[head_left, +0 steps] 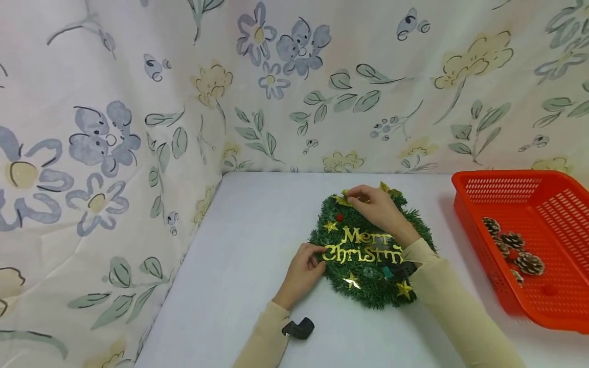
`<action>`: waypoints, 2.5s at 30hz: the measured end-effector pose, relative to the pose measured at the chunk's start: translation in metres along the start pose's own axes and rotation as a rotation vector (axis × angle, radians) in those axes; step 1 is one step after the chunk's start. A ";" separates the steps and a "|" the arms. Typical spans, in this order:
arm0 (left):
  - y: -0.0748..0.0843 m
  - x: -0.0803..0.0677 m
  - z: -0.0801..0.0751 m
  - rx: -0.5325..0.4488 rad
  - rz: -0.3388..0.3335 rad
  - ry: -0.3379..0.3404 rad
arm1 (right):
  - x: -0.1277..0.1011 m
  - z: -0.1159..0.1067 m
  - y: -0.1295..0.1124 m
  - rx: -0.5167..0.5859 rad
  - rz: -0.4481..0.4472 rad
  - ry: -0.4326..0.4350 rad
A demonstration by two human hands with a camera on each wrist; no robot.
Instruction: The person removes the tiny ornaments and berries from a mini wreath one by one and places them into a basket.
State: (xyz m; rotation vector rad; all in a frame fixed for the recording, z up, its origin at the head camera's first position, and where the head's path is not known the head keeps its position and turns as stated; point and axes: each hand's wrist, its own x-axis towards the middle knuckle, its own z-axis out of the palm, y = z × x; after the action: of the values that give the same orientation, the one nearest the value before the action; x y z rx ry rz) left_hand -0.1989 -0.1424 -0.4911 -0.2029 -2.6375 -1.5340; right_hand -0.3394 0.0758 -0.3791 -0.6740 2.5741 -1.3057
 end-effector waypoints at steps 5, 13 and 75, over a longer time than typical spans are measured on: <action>0.000 -0.002 -0.001 -0.004 -0.014 -0.013 | 0.006 0.012 0.002 0.042 0.002 -0.050; 0.001 0.005 -0.004 -0.009 -0.013 -0.019 | 0.018 0.021 0.003 0.025 0.016 -0.087; 0.002 0.007 0.000 -0.019 -0.029 -0.009 | 0.023 0.048 0.036 -0.028 0.119 -0.170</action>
State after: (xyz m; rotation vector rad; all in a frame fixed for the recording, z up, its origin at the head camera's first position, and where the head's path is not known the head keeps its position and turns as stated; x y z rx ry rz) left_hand -0.2053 -0.1410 -0.4879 -0.1734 -2.6455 -1.5705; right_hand -0.3537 0.0489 -0.4351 -0.5978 2.4596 -1.1267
